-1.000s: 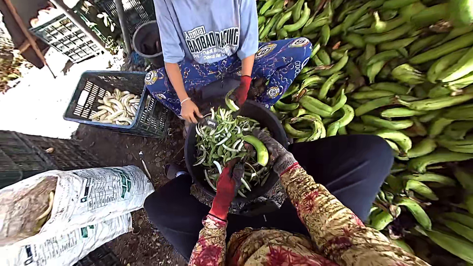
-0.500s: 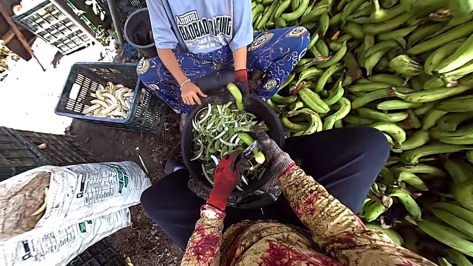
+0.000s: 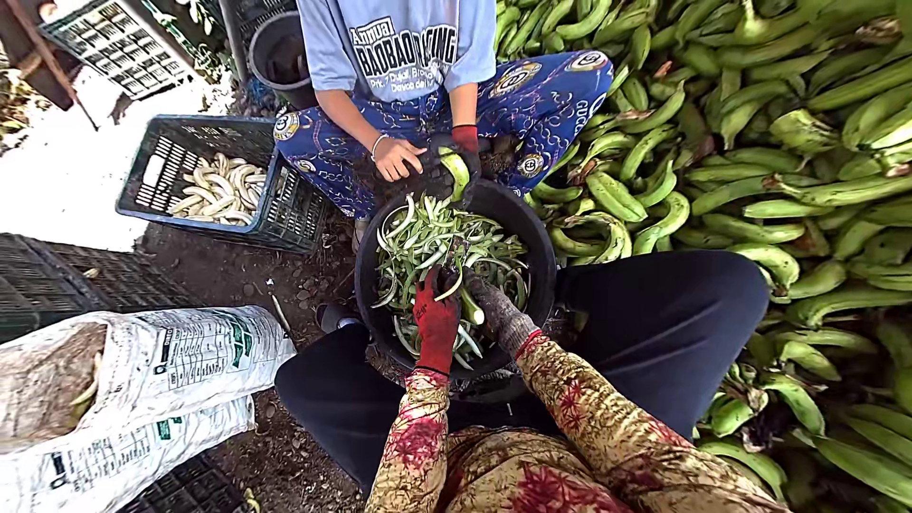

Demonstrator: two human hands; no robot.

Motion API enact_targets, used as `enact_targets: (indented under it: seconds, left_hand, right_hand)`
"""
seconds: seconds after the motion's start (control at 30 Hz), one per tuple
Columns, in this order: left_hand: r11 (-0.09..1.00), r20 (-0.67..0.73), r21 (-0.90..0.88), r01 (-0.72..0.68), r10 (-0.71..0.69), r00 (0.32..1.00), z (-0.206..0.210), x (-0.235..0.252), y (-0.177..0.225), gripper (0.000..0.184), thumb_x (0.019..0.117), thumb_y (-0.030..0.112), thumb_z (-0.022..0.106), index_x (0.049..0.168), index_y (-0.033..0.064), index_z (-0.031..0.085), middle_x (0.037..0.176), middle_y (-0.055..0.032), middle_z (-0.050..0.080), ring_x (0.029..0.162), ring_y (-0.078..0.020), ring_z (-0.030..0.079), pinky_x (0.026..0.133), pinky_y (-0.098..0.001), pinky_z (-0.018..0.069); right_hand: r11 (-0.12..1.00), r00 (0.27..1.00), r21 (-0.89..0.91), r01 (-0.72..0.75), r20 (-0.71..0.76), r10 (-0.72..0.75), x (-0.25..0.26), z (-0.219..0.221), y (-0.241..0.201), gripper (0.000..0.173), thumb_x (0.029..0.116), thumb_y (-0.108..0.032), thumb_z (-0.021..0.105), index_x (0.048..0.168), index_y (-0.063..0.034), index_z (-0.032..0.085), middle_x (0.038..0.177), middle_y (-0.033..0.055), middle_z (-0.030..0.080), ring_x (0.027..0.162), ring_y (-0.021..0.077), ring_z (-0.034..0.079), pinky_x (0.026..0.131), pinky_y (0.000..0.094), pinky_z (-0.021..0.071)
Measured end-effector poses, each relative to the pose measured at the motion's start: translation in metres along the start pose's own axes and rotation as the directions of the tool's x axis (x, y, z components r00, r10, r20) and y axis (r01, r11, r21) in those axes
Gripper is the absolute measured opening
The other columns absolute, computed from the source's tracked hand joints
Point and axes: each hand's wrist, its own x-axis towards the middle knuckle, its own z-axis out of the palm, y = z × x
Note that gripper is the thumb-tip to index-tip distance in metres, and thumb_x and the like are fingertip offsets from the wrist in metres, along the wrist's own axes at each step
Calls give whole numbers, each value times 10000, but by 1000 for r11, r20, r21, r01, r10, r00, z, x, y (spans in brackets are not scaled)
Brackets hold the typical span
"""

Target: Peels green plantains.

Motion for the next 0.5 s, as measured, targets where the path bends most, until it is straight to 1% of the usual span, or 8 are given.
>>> enact_targets:
  seconds: [0.1,0.17,0.2,0.23,0.27,0.33,0.43,0.5]
  left_hand:
    - [935,21,-352,40,-35,999,4,-4,-5,427,1047,221,534,1438,51,550,1340,-172,633,1227,-239,611,1069,-419,482]
    - [805,66,-567,178,-171,983,4,-4,-6,303,1086,203,491,1296,27,621,1082,-109,702,950,-154,669,860,-330,561]
    - [697,130,-661,280,-261,957,7,-2,-9,267,1105,253,453,1100,42,617,799,-50,628,664,-123,599,603,-286,524]
    - [621,229,-694,365,-290,929,5,-3,-11,320,1115,304,418,1068,38,590,702,-44,572,554,-137,545,500,-296,487]
    - [617,301,-677,402,-266,916,1,-8,-14,348,1117,324,404,1160,31,587,727,-59,578,549,-151,548,487,-309,491]
    - [806,334,-506,306,-144,931,-6,-21,-14,402,1105,341,417,1330,57,592,930,-80,652,717,-145,610,620,-322,537]
    - [987,297,-135,-88,125,947,-12,-39,-8,491,1066,419,406,1393,116,613,1251,-119,686,1152,-220,653,1007,-450,524]
    - [983,280,3,-184,175,944,-15,-47,-1,485,1054,430,430,1393,139,619,1244,-150,681,1149,-290,657,994,-508,524]
  right_hand:
    - [998,998,-62,-17,-57,14,-1,1,-5,501,1072,-455,470,1388,-69,522,1024,127,687,856,198,689,767,375,594]
    - [999,994,-37,-15,-112,11,1,-5,-5,505,1081,-458,445,1353,-46,547,1024,142,697,850,228,697,740,398,601]
    - [1000,989,-3,-18,-149,18,3,-11,-5,521,1081,-470,439,1358,-43,547,1048,147,696,873,239,696,750,408,602]
    - [999,984,30,-13,-178,18,6,-17,-5,526,1080,-473,438,1371,-46,538,1074,152,697,894,252,700,757,421,605]
    - [998,980,57,2,-199,9,9,-23,-5,535,1077,-480,446,1393,-55,520,1101,159,696,917,265,705,765,434,609]
    - [998,966,26,54,-253,-46,11,-29,-8,552,1067,-511,444,1395,-75,528,1121,151,697,941,258,703,786,438,607]
    - [986,924,-117,116,-352,-150,10,-29,-17,604,1064,-543,407,1446,-86,511,1259,137,667,1129,230,654,972,450,542]
    - [975,895,-79,208,-387,-222,12,-29,-21,564,1083,-492,403,1445,-66,481,1223,122,682,1084,204,681,944,410,572]
